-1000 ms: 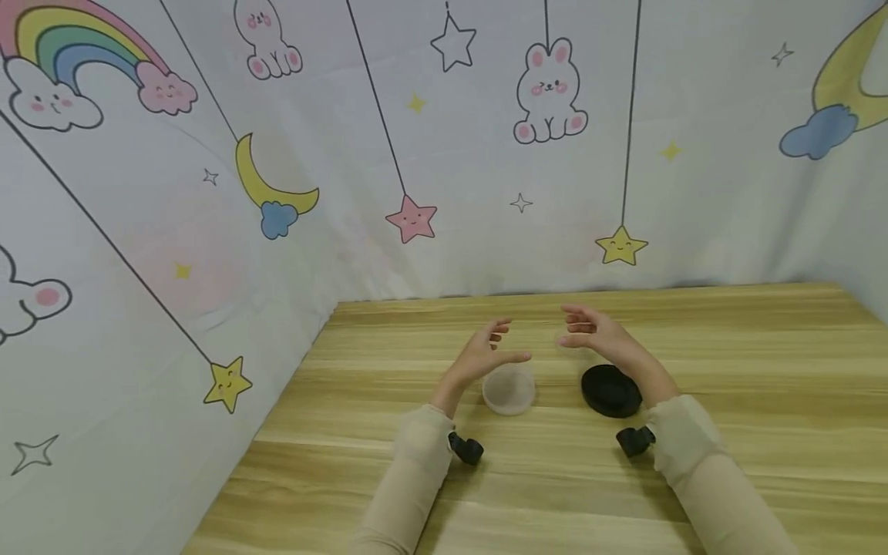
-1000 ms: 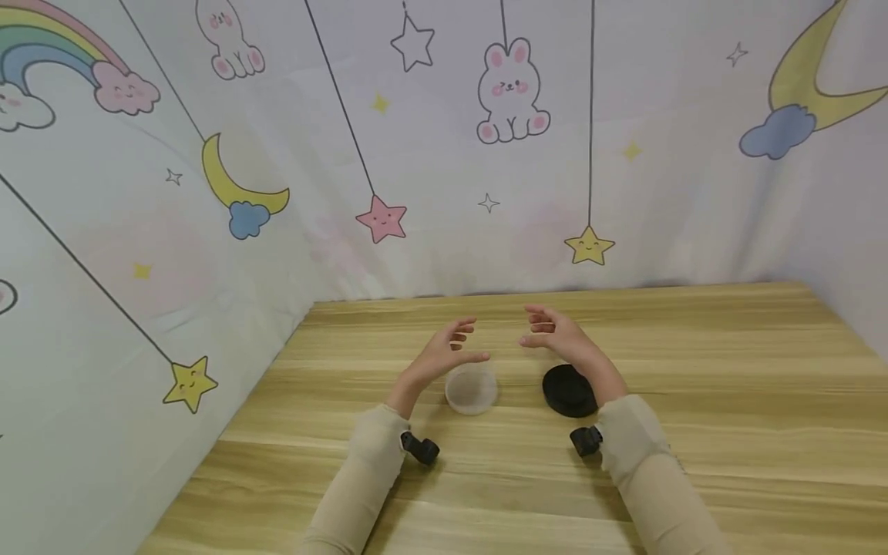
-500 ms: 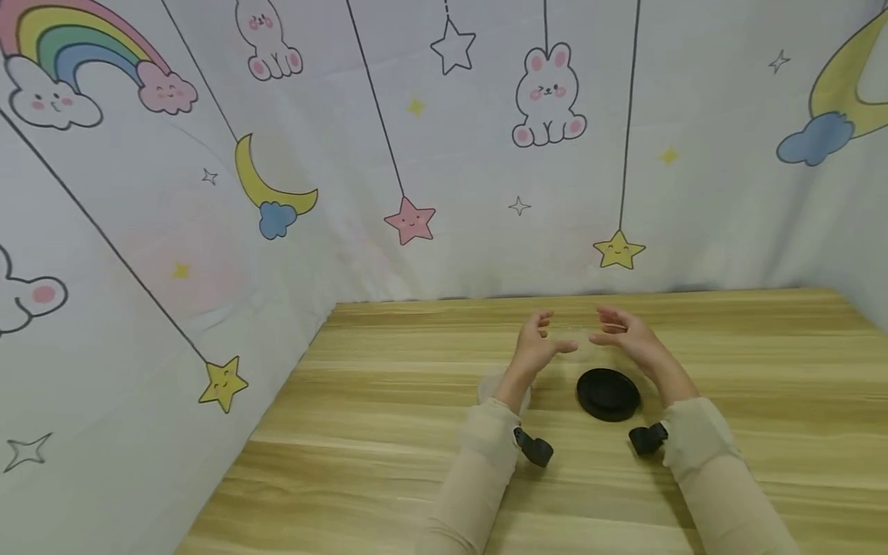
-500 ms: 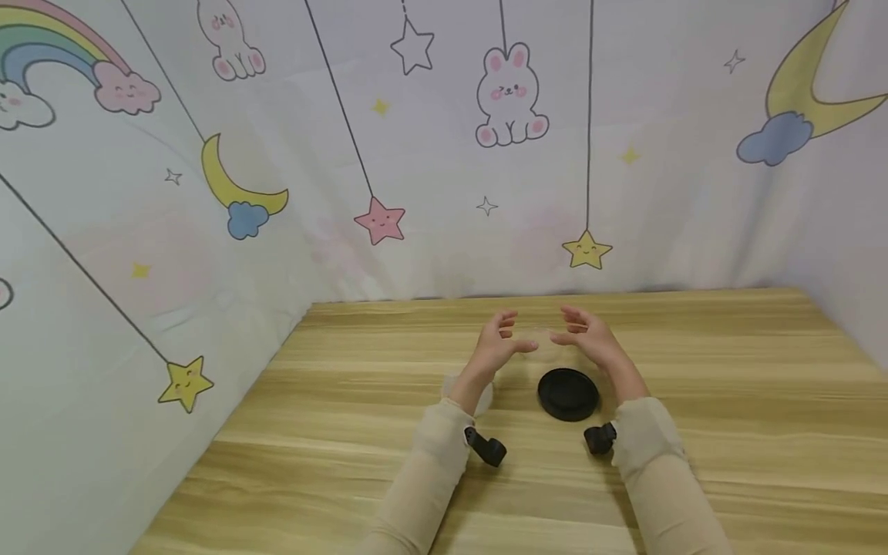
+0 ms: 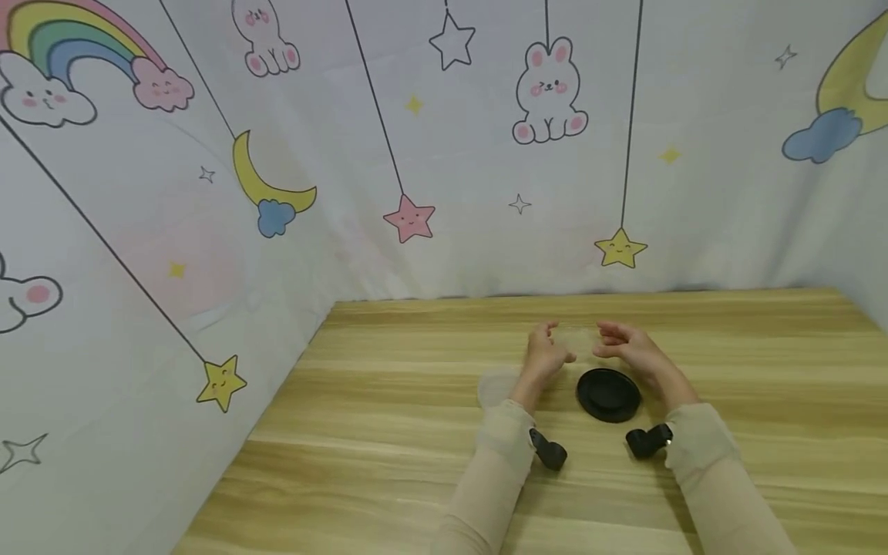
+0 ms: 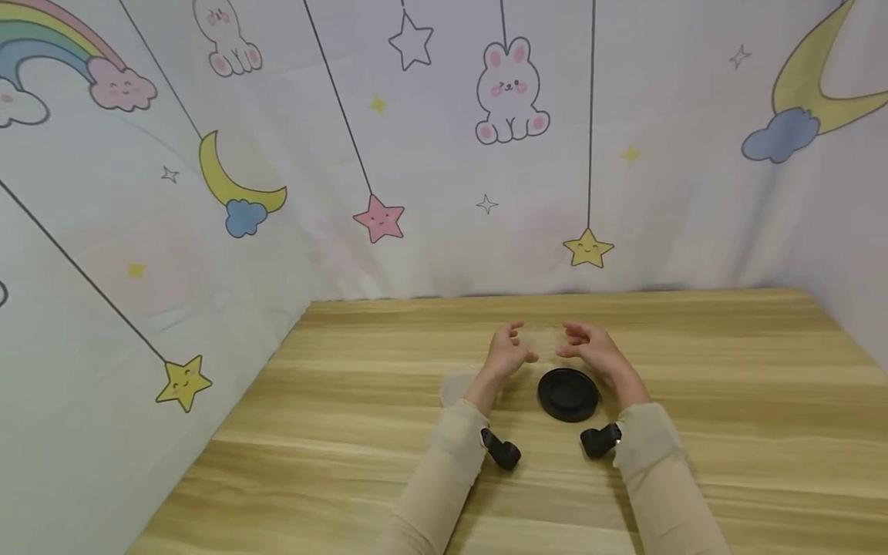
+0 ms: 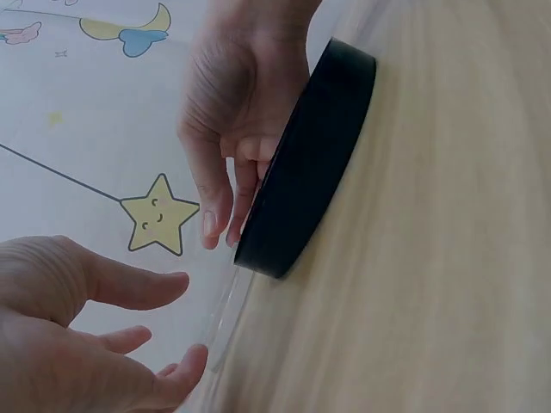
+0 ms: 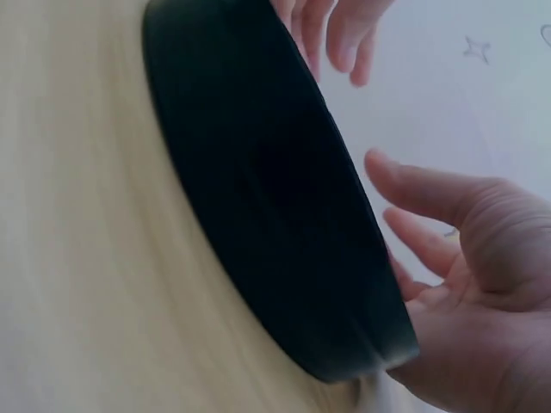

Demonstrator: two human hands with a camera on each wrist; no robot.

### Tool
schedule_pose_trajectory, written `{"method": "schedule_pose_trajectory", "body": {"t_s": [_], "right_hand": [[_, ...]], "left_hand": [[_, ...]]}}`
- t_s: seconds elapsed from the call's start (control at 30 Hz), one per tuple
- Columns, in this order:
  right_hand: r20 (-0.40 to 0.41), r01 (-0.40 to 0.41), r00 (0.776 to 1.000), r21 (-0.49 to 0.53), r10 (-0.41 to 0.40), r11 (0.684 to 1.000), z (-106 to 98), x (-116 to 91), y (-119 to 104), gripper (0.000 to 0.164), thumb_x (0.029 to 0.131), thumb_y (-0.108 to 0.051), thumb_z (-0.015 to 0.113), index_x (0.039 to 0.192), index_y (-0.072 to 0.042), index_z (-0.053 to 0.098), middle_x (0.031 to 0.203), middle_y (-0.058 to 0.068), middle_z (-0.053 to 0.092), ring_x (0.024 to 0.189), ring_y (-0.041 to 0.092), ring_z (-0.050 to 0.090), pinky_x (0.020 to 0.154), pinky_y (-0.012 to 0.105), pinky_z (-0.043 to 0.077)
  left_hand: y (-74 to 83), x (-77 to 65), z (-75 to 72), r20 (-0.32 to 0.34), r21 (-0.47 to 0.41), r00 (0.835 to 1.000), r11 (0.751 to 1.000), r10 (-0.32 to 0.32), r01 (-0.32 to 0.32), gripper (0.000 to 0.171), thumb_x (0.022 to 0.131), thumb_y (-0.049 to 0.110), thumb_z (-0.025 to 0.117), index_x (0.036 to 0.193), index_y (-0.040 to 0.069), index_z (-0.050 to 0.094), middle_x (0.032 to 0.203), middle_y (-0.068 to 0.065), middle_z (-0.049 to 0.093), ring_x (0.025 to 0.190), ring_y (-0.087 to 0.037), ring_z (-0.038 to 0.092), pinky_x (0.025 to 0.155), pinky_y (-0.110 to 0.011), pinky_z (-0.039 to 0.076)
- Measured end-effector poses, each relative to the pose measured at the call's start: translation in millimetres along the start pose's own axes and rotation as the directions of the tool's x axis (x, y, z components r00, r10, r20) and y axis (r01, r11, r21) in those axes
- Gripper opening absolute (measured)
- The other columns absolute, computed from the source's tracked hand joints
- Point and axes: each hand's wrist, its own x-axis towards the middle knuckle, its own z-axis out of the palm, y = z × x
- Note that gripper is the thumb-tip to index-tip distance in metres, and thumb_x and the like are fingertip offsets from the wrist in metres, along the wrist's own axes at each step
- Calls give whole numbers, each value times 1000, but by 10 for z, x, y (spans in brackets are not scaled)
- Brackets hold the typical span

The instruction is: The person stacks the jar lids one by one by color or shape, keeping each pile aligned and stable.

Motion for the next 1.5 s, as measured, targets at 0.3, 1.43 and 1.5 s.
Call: {"method": "schedule_pose_trajectory", "body": {"t_s": [0.3, 1.43, 1.5], "right_hand": [[-26, 58, 998, -65, -60, 996, 49, 20, -18, 69, 93, -9, 64, 148, 11, 28, 149, 35, 33, 131, 44, 38, 81, 8, 39], [20, -13, 1000, -101, 15, 995, 100, 33, -64, 86, 84, -1, 67, 151, 12, 14, 151, 38, 24, 137, 49, 29, 112, 57, 30], [20, -23, 1000, -85, 24, 996, 78, 34, -62, 87, 84, -1, 67, 151, 12, 13, 152, 37, 22, 138, 49, 27, 113, 57, 27]], "left_hand": [[-139, 80, 37, -13, 13, 1000, 1000, 11, -11, 70, 65, -18, 73, 131, 0, 55, 120, -17, 60, 109, -24, 58, 94, -34, 51], [-234, 14, 177, -141, 136, 987, 989, 73, -54, 53, 63, -12, 76, 113, -4, 64, 91, -4, 53, 81, -10, 47, 72, -20, 44], [-229, 7, 186, -138, 141, 987, 988, 81, -61, 54, 62, -11, 77, 114, -3, 64, 91, -4, 53, 81, -10, 47, 73, -21, 45]]}}
